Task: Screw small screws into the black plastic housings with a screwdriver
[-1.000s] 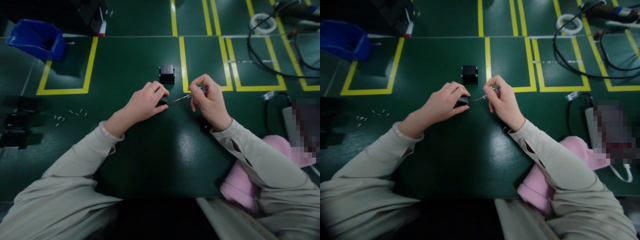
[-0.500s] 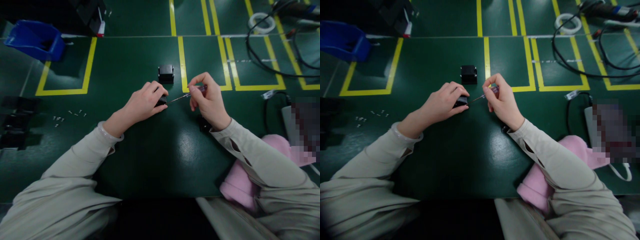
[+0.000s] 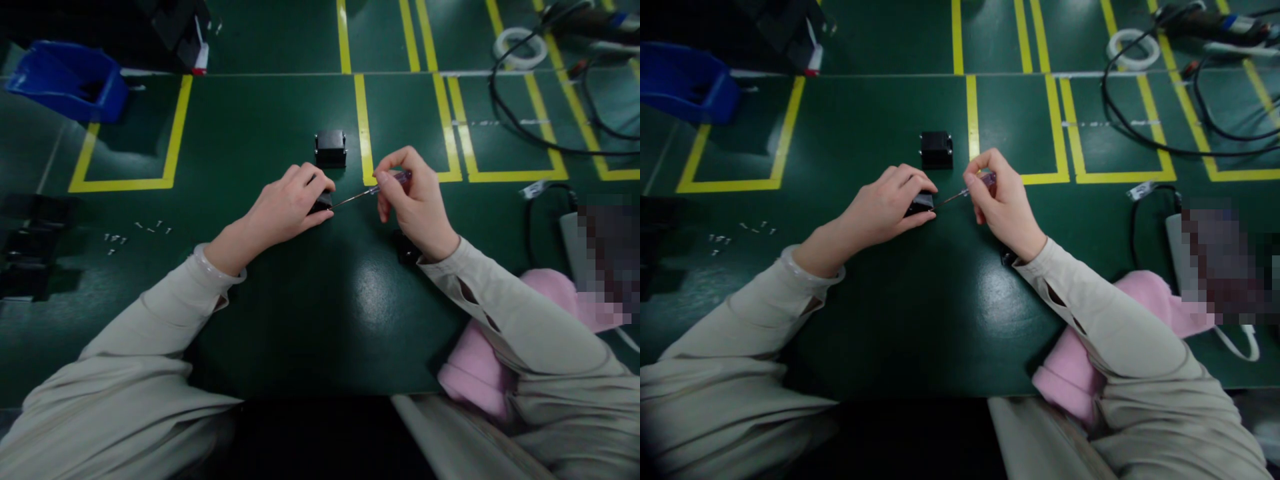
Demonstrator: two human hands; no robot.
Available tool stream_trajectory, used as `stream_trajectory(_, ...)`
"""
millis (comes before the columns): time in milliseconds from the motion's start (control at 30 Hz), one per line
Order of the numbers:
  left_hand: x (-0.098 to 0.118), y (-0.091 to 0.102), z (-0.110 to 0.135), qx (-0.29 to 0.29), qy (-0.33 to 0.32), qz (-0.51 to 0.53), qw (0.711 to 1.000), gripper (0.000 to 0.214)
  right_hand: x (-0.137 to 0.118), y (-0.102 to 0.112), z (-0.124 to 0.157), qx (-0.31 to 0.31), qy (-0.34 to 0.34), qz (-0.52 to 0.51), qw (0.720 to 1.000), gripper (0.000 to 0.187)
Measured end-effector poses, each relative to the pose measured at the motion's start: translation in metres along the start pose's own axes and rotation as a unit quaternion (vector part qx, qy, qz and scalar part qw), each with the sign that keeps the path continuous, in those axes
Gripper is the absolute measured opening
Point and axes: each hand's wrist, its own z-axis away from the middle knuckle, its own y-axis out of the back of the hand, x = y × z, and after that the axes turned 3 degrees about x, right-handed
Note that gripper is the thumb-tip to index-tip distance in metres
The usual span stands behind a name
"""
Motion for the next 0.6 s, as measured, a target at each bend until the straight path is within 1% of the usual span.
stream_trajectory(200, -0.0007, -0.0012, 0.0005, -0.002, 0.003, 0.0, 1.0, 0.039, 0.0005, 0.0, -0.0004, 0.004, -0.004, -0.001, 1.0, 0.033)
stream_trajectory(400, -0.0012, -0.002, 0.0002, -0.006, 0.005, -0.005, 1.0, 0.04, -0.0005, 0.0001, 0.0007, 0.004, 0.004, 0.017, 1.0, 0.031)
stream_trajectory(600, -0.0008, -0.0005, 0.0003, -0.01, 0.002, -0.01, 1.0, 0.04, -0.003, -0.0003, 0.0003, 0.004, -0.008, 0.015, 1.0, 0.034)
